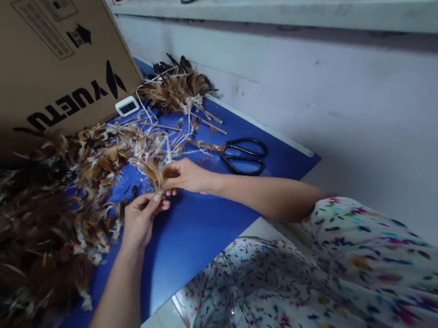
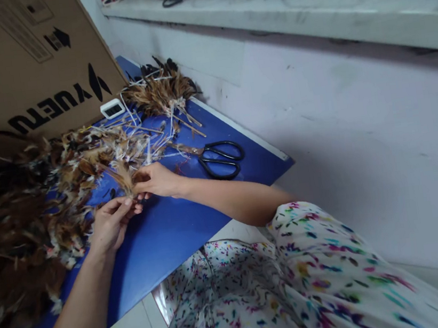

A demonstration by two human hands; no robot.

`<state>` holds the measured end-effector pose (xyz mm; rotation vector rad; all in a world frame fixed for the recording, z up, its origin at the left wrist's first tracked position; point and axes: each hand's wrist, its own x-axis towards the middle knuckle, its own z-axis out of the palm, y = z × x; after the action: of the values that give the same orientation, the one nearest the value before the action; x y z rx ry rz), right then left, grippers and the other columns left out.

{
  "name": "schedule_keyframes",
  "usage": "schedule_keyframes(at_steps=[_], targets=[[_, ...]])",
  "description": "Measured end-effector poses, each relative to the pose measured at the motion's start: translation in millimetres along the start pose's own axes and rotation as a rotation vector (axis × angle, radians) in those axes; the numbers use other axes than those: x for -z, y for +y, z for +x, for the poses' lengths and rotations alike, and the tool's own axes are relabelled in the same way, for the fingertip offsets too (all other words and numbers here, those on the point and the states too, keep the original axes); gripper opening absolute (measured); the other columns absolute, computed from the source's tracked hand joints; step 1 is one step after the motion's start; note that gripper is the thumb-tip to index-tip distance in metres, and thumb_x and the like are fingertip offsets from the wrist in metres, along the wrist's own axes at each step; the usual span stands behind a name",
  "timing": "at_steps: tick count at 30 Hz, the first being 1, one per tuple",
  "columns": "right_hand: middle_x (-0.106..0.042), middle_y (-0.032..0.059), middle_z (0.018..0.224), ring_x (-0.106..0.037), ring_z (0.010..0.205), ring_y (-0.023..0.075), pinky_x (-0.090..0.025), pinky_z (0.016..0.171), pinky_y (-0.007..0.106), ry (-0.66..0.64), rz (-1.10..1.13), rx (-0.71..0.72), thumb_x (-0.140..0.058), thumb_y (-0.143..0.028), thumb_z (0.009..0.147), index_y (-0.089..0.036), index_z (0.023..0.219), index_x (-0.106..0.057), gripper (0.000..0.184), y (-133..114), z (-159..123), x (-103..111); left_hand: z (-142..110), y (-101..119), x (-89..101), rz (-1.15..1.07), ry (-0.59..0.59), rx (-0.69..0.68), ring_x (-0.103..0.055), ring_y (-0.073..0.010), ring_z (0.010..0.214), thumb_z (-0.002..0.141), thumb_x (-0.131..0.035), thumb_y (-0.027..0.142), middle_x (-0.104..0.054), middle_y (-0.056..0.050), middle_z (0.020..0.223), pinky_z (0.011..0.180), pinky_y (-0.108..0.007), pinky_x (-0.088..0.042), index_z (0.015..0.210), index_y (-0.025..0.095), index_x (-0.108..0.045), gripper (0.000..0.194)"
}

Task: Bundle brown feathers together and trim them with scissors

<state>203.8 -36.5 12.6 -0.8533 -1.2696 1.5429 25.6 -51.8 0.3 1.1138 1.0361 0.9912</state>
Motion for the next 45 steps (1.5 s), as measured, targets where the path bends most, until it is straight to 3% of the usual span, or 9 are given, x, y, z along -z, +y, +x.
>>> schedule_keyframes(at_steps=[23, 37, 40, 43, 45], targets=[[-0.061, -0.0039, 0.058, -0.059, 0.052, 0.0064, -0.048, 0.049, 0.016, -0.005, 0.105, -0.068, -0.059, 0.002, 0.074, -0.012, 0.068, -0.062, 0.015, 7, 2, 0, 3, -1, 4.3, 0.122, 0.025, -0.065, -0.066, -0.0138, 0.061, 0.058, -0.086, 0.037, -0.072, -0.004, 0.068, 0.064, -0.024, -0.057, 0.073, 0.014, -0.074, 0.03], [-0.061, -0.0042, 0.056, -0.057, 0.052, 0.0062, -0.046, 0.048, 0.016, 0.012, 0.028, -0.034, -0.062, -0.001, 0.073, -0.012, 0.07, -0.063, 0.011, 3, 1, -1, 1, 2, 1.8, 0.02, 0.023, -0.087, -0.063, -0.0116, 0.055, 0.055, -0.087, 0.032, -0.068, -0.002, 0.062, 0.057, -0.021, -0.053, 0.066, 0.015, -0.072, 0.025], [-0.062, -0.003, 0.062, -0.057, 0.054, 0.0065, -0.044, 0.047, 0.016, 0.079, 0.009, -0.025, -0.06, -0.007, 0.078, -0.013, 0.075, -0.063, 0.008, 2, 5, 4, 1, 5, 2.0, -0.041, 0.001, -0.085, -0.061, -0.0103, 0.053, 0.056, -0.087, 0.031, -0.068, -0.003, 0.06, 0.056, -0.02, -0.052, 0.064, 0.015, -0.072, 0.023], [-0.064, -0.0002, 0.075, -0.055, 0.055, 0.0064, -0.043, 0.047, 0.017, 0.253, -0.052, 0.057, -0.058, -0.017, 0.083, -0.014, 0.084, -0.062, 0.004, 1, 12, 15, 1, 7, 1.5, -0.11, 0.017, -0.06, -0.06, -0.0095, 0.051, 0.051, -0.089, 0.03, -0.068, -0.004, 0.06, 0.053, -0.019, -0.051, 0.061, 0.015, -0.07, 0.026], [-0.066, 0.0022, 0.098, -0.052, 0.057, 0.0046, -0.043, 0.048, 0.016, 0.309, -0.153, 0.184, -0.063, -0.015, 0.079, -0.017, 0.098, -0.061, 0.02, 1, 16, 22, 0, 8, 0.9, -0.133, 0.014, -0.03, -0.059, -0.0091, 0.049, 0.048, -0.09, 0.029, -0.069, -0.004, 0.061, 0.051, -0.019, -0.05, 0.061, 0.015, -0.07, 0.027]])
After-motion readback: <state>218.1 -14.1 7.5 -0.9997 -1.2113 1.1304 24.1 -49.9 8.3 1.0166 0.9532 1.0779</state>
